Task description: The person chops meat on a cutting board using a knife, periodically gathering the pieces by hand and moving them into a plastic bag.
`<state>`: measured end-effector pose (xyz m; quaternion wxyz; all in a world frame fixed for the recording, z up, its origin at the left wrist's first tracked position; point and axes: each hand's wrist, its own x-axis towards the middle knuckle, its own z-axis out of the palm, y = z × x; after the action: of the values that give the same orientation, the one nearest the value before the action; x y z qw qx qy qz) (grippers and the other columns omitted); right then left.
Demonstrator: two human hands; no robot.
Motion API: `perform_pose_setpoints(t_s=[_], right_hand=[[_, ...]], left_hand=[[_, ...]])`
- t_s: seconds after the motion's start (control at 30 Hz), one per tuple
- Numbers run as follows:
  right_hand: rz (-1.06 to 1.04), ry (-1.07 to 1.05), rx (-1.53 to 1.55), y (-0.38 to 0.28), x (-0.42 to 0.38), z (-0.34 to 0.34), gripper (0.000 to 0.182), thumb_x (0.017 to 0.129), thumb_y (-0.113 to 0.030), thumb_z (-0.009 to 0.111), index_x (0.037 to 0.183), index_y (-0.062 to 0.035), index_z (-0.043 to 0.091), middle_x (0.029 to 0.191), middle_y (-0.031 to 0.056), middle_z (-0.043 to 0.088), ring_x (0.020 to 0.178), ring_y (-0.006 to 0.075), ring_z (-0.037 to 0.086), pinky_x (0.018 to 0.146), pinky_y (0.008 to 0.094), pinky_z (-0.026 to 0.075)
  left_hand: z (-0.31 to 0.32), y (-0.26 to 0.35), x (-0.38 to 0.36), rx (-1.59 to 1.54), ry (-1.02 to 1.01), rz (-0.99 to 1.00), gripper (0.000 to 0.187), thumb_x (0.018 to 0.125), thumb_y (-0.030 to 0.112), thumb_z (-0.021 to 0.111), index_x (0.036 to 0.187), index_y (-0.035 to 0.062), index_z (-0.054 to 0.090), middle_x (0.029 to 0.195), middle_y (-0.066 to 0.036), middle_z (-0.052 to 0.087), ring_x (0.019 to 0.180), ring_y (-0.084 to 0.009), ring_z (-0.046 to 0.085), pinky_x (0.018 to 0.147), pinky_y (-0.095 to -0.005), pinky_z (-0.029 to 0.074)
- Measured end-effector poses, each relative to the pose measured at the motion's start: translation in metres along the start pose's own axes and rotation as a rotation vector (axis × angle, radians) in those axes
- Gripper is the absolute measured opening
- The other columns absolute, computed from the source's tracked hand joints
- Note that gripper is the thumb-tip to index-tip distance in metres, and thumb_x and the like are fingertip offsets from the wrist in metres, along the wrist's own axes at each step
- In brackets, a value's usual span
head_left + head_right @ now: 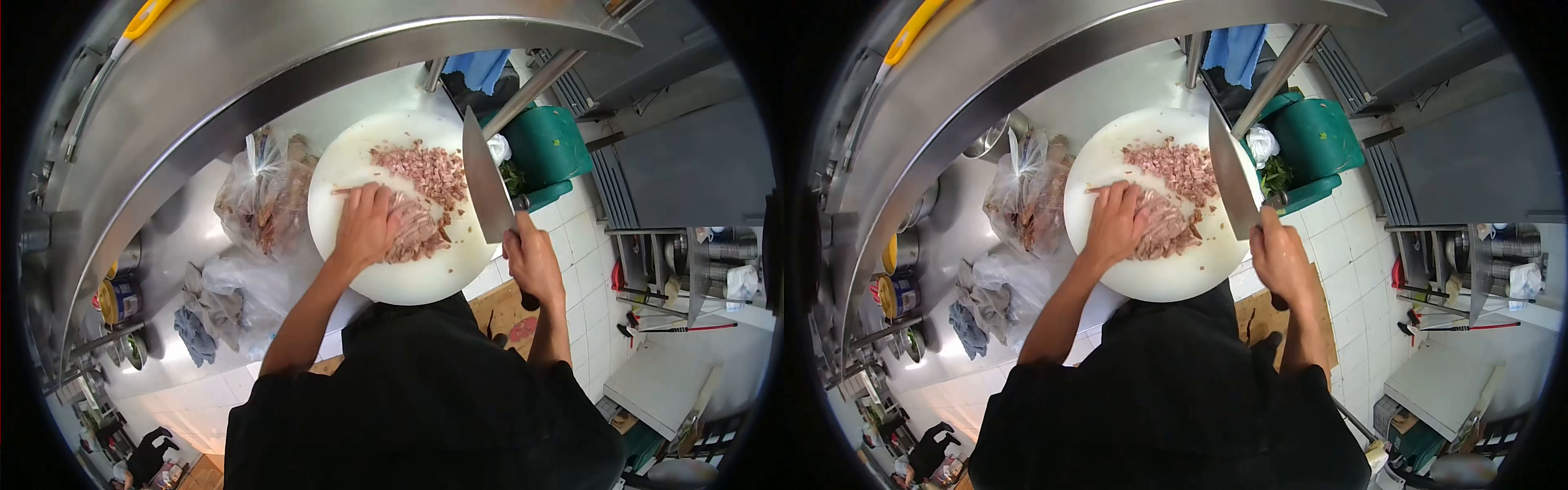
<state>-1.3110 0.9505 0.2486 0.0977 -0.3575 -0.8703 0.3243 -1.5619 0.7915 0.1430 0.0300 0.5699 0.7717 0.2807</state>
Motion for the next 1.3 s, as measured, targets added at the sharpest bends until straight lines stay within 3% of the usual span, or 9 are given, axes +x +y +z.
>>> perform_pose_setpoints(t_s=[0.03,0.13,0.23,0.33,0.53,0.87,1.0,1.13,1.3], right_hand=[[0.042,-0.02,-0.034,-0.009,-0.004,0.002,0.01,0.097,-0.006,0.053,0.101,0.0033,0.05,0.069,0.0244,0.062,0.064,0.0442,0.064,0.059,0.0512,0.046],[0.011,-0.092,-0.124,-0.032,-0.007,0.01,0.017,0.096,-0.006,0.057,0.108,0.0024,0.048,0.074,0.0312,0.063,0.073,0.0535,0.06,0.064,0.0585,0.044],[-0.02,-0.149,-0.251,-0.052,0.001,0.012,0.015,0.095,-0.007,0.059,0.103,0.001,0.048,0.068,0.0292,0.061,0.069,0.0521,0.061,0.062,0.0584,0.044],[-0.059,-0.063,-0.212,-0.095,0.005,-0.012,0.015,0.093,-0.006,0.056,0.099,0.003,0.047,0.067,0.0292,0.063,0.064,0.0504,0.064,0.062,0.0606,0.049],[0.027,-0.241,-0.335,-0.057,0.024,0.073,0.018,0.088,-0.005,0.053,0.103,0.0048,0.048,0.075,0.0332,0.066,0.074,0.054,0.067,0.07,0.0628,0.052],[-0.035,-0.087,-0.276,-0.103,0.008,-0.019,0.016,0.093,-0.008,0.056,0.103,0.0019,0.048,0.07,0.0307,0.065,0.068,0.0529,0.064,0.066,0.0613,0.05],[0.039,-0.27,-0.378,-0.043,0.02,0.063,0.018,0.09,-0.006,0.055,0.105,0.0018,0.048,0.077,0.0339,0.066,0.076,0.0545,0.065,0.072,0.0635,0.05],[-0.053,-0.22,-0.239,-0.029,0.032,0.033,0.015,0.098,-0.013,0.057,0.102,0.0001,0.051,0.076,0.0314,0.065,0.077,0.0534,0.063,0.069,0.0601,0.048],[-0.127,-0.055,-0.081,-0.039,0.02,-0.018,0.015,0.097,-0.008,0.06,0.098,0.0,0.048,0.068,0.0268,0.059,0.068,0.0507,0.058,0.061,0.0532,0.044]], left_hand=[[-0.001,0.002,-0.001,-0.001,0.02,-0.021,0.049,0.09,0.024,0.069,0.128,-0.0032,0.057,0.124,-0.019,0.055,0.114,-0.0373,0.051,0.099,-0.0489,0.043],[-0.003,0.014,-0.004,-0.034,0.117,-0.075,0.047,0.088,0.023,0.072,0.127,0.0001,0.06,0.127,-0.017,0.055,0.116,-0.037,0.05,0.1,-0.0487,0.041],[-0.012,0.01,-0.014,-0.028,0.236,0.164,0.043,0.083,0.019,0.074,0.122,0.0029,0.064,0.125,-0.015,0.057,0.114,-0.034,0.052,0.099,-0.046,0.044],[-0.006,-0.003,-0.019,-0.149,0.044,0.296,0.042,0.077,0.015,0.075,0.117,0.0045,0.067,0.12,-0.012,0.061,0.11,-0.0309,0.055,0.095,-0.0435,0.048],[-0.006,0.001,-0.016,-0.178,0.109,0.287,0.039,0.068,0.009,0.076,0.104,0.002,0.066,0.113,-0.013,0.061,0.106,-0.032,0.056,0.095,-0.0439,0.048],[-0.003,0.0,-0.015,-0.184,0.14,0.305,0.038,0.067,0.009,0.077,0.103,0.0023,0.065,0.112,-0.013,0.061,0.105,-0.0327,0.057,0.094,-0.0433,0.049],[-0.002,-0.002,-0.015,-0.17,0.145,0.31,0.038,0.07,0.011,0.075,0.106,0.0031,0.067,0.113,-0.012,0.062,0.105,-0.0311,0.057,0.092,-0.0434,0.05],[-0.005,-0.002,-0.02,-0.136,0.118,0.331,0.036,0.072,0.012,0.075,0.107,0.0064,0.069,0.114,-0.008,0.063,0.105,-0.0281,0.057,0.092,-0.0407,0.048],[-0.009,0.027,-0.019,-0.165,0.085,0.567,0.031,0.074,0.013,0.075,0.105,0.0093,0.07,0.116,-0.004,0.065,0.108,-0.0225,0.058,0.097,-0.0386,0.044]])
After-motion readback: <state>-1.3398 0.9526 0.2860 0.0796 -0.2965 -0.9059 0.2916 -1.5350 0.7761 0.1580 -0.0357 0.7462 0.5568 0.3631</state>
